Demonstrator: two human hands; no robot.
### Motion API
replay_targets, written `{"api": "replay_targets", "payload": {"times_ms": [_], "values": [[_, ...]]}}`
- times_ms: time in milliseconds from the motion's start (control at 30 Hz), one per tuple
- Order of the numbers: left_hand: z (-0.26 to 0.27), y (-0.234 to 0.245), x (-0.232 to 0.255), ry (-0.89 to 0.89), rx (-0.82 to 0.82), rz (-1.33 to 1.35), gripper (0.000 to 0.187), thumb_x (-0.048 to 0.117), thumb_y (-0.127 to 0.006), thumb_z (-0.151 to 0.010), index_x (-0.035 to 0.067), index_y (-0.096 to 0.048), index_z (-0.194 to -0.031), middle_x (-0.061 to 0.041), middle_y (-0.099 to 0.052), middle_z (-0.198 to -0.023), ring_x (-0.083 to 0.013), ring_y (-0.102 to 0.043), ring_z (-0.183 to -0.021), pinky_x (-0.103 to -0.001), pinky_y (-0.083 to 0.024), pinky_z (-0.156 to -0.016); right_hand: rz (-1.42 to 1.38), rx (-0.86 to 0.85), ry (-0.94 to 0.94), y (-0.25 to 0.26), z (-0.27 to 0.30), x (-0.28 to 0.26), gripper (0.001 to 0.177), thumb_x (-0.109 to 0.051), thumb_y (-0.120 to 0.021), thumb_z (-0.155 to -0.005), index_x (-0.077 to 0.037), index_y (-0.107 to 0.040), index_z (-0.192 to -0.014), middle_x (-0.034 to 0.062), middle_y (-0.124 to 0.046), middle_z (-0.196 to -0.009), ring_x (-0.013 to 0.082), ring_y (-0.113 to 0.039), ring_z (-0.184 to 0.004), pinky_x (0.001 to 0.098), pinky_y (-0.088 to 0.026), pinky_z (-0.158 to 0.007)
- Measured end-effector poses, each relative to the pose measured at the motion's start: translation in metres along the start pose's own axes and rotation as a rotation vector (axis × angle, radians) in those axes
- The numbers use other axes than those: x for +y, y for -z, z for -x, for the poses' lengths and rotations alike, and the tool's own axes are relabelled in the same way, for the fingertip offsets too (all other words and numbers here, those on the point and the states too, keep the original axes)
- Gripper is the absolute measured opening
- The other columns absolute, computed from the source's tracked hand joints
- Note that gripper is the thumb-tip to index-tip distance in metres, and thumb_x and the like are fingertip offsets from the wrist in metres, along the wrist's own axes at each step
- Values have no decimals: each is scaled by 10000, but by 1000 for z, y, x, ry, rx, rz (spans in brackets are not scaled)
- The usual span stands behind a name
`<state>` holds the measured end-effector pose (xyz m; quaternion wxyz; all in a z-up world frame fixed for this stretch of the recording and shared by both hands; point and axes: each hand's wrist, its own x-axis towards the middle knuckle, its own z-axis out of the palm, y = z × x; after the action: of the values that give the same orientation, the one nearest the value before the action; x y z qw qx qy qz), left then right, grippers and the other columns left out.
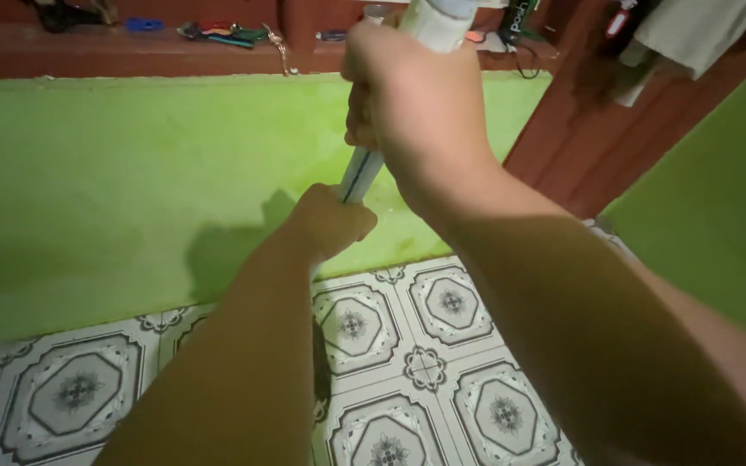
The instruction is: The person mops a tiled floor using a mop with a white handle and dark head. They move the mop back and forth across the floor in a small room with green walls, a wooden door, and a wall-mounted shelf with various items.
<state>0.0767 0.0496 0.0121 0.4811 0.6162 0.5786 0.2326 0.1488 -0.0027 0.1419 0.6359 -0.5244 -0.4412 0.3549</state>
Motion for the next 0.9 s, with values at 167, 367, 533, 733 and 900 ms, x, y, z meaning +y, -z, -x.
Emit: {"api": "replay_targets", "payload": {"times_ms": [167, 367, 533, 733, 900], "values": [[-22, 5, -9, 47, 19, -49, 94, 179, -560, -657, 115, -492, -646, -36, -447, -606, -186, -388, -585, -352, -293, -541, -34, -1, -21, -9, -8, 12, 197, -58, -594, -722, -99, -429, -623, 69, -432, -512, 166, -426, -465, 307, -420, -439], [-46, 2, -38, -32, 29, -33, 179, 190, -574, -670, 112, -416, -644, -28, -431, -610, -170, -365, -596, -348, -268, -549, 34, -31, -27, -10, -3, 33, 160, -96, -594, -750, -85, -481, -638, 95, -533, -508, 193, -518, -478, 327, -451, -515], [-49, 1, -29, 38, 82, -67, 112, 218, -598, -644, 123, -539, -638, -30, -505, -614, -183, -440, -587, -343, -322, -530, 58, -30, 2, -9, -12, 33, 113, -127, -583, -765, -96, -494, -703, 66, -526, -580, 175, -517, -521, 316, -483, -503], [-38, -18, -39, 93, 125, -132, 122, 235, -619, -631, 127, -568, -654, -35, -557, -620, -199, -488, -605, -344, -363, -540, 60, -127, -10, 14, 5, 40, 201, -62, -611, -781, -103, -486, -629, 80, -528, -510, 185, -529, -483, 323, -478, -486], [-13, -49, -38, 54, 93, 6, 121, 201, -630, -650, 114, -549, -626, -26, -512, -608, -180, -426, -580, -333, -328, -549, 25, -247, 24, 57, 20, 41, 226, -31, -564, -757, -108, -429, -593, 114, -528, -535, 206, -534, -485, 314, -429, -442]]}}
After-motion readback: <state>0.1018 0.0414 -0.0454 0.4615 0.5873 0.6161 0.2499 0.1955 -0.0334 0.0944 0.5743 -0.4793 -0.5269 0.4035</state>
